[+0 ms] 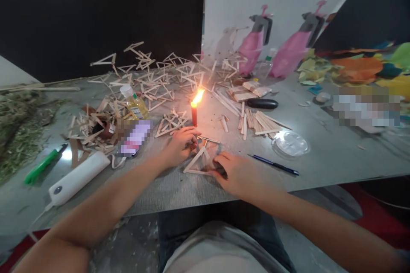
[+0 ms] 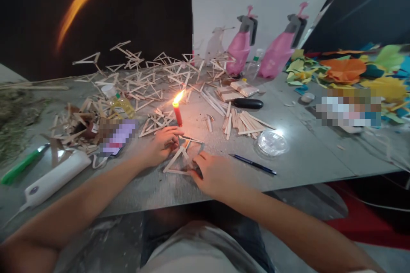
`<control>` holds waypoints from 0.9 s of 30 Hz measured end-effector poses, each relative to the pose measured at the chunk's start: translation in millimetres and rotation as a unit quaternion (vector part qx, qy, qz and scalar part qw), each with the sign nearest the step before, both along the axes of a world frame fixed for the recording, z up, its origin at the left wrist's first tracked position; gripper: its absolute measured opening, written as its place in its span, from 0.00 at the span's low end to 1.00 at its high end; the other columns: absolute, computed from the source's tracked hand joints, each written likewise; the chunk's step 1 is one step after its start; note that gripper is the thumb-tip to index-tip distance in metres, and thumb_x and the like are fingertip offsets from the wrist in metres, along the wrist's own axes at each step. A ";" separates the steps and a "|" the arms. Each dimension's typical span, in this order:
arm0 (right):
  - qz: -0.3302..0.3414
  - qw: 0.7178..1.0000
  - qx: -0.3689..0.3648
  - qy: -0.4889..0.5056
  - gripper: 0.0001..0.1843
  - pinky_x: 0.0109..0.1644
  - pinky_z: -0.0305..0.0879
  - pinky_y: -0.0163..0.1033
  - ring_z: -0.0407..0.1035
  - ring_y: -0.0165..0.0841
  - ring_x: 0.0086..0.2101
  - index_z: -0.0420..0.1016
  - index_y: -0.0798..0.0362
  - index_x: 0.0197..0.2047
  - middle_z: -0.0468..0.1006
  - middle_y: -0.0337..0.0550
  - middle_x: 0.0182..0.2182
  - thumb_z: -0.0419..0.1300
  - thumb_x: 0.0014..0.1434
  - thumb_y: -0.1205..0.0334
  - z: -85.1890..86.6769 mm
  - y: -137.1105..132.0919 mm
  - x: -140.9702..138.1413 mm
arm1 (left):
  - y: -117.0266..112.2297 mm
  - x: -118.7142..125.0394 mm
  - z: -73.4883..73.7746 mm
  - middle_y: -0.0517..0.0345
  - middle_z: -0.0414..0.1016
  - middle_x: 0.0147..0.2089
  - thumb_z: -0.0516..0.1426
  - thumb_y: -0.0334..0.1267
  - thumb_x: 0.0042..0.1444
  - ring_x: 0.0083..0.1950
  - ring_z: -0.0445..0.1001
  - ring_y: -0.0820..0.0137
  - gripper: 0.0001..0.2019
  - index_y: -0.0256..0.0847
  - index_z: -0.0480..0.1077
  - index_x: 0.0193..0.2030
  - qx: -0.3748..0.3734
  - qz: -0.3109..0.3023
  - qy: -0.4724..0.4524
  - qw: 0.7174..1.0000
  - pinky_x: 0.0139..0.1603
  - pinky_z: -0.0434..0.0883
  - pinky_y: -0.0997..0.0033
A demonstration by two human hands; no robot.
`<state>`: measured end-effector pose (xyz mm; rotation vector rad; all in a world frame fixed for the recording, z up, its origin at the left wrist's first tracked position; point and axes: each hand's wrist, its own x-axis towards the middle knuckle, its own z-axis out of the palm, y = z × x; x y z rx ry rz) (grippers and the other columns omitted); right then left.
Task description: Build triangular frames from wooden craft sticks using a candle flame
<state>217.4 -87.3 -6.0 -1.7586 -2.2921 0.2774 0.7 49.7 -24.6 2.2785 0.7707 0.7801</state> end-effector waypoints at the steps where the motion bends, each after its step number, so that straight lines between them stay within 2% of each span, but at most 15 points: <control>1: 0.008 1.000 -0.005 -0.003 0.11 0.36 0.58 0.40 0.74 0.36 0.34 0.78 0.53 0.45 0.82 0.46 0.42 0.62 0.67 0.54 -0.2 2.8 -0.1 | -0.2 -0.4 0.6 0.49 0.81 0.58 0.59 0.23 0.55 0.68 0.68 0.53 0.07 0.40 0.72 0.33 0.018 0.005 0.017 1.000 0.69 0.60 0.40; 5: 0.027 0.999 -0.030 -0.006 0.07 0.35 0.54 0.39 0.72 0.34 0.33 0.77 0.53 0.40 0.80 0.42 0.38 0.61 0.68 0.59 2.4 9.7 9.9 | -2.3 -5.5 3.6 0.52 0.82 0.53 0.57 0.23 0.58 0.63 0.72 0.55 0.08 0.41 0.73 0.36 0.076 0.026 0.076 0.994 0.66 0.58 0.43; 9: 0.051 0.998 -0.046 0.011 0.06 0.38 0.57 0.38 0.73 0.35 0.36 0.76 0.53 0.42 0.79 0.43 0.39 0.59 0.69 0.60 0.6 17.8 18.9 | -3.7 -16.6 3.9 0.54 0.82 0.44 0.56 0.25 0.60 0.53 0.76 0.58 0.08 0.40 0.72 0.35 0.073 0.051 0.067 0.994 0.62 0.60 0.47; 15: 0.076 0.995 -0.068 -0.001 0.06 0.37 0.57 0.39 0.73 0.35 0.34 0.77 0.52 0.40 0.80 0.43 0.37 0.60 0.69 0.60 -4.9 35.6 26.0 | -4.4 -32.9 0.7 0.51 0.81 0.45 0.54 0.31 0.64 0.50 0.77 0.60 0.06 0.40 0.70 0.37 0.066 0.112 0.017 0.991 0.55 0.68 0.56; 18: 0.099 0.989 -0.113 -0.005 0.08 0.37 0.58 0.40 0.74 0.36 0.35 0.78 0.50 0.39 0.81 0.43 0.37 0.60 0.69 0.59 8.0 43.3 35.6 | -8.5 -34.4 0.6 0.53 0.79 0.40 0.53 0.34 0.66 0.45 0.76 0.63 0.06 0.40 0.70 0.39 0.046 0.145 -0.017 0.988 0.49 0.70 0.61; 21: 0.110 0.979 -0.171 0.017 0.08 0.38 0.60 0.40 0.75 0.36 0.35 0.80 0.48 0.41 0.83 0.42 0.36 0.62 0.67 0.55 30.6 60.0 49.5 | -15.4 -32.1 1.1 0.57 0.76 0.36 0.53 0.37 0.68 0.39 0.74 0.66 0.08 0.41 0.70 0.37 0.010 0.166 -0.056 0.984 0.43 0.69 0.65; 23: 0.080 0.985 -0.150 0.011 0.11 0.38 0.60 0.40 0.75 0.36 0.35 0.81 0.47 0.41 0.83 0.41 0.35 0.59 0.69 0.54 43.8 79.3 57.1 | -20.4 -30.1 1.3 0.58 0.75 0.35 0.53 0.37 0.68 0.38 0.73 0.67 0.08 0.41 0.70 0.37 -0.006 0.163 -0.069 0.984 0.42 0.69 0.67; 25: -0.006 0.996 -0.088 -0.005 0.12 0.37 0.58 0.40 0.74 0.36 0.34 0.81 0.49 0.41 0.84 0.42 0.35 0.56 0.69 0.55 49.5 102.5 61.2 | -25.0 -28.4 1.4 0.59 0.73 0.33 0.52 0.37 0.69 0.36 0.72 0.68 0.09 0.41 0.68 0.36 -0.015 0.154 -0.078 0.985 0.40 0.68 0.68; 27: -0.094 0.993 -0.054 -0.042 0.14 0.34 0.55 0.40 0.73 0.37 0.32 0.80 0.50 0.38 0.83 0.44 0.33 0.56 0.69 0.53 46.5 124.0 62.2 | -28.6 -27.2 1.0 0.61 0.70 0.31 0.51 0.36 0.69 0.33 0.69 0.70 0.09 0.42 0.67 0.36 -0.019 0.142 -0.091 0.985 0.37 0.66 0.70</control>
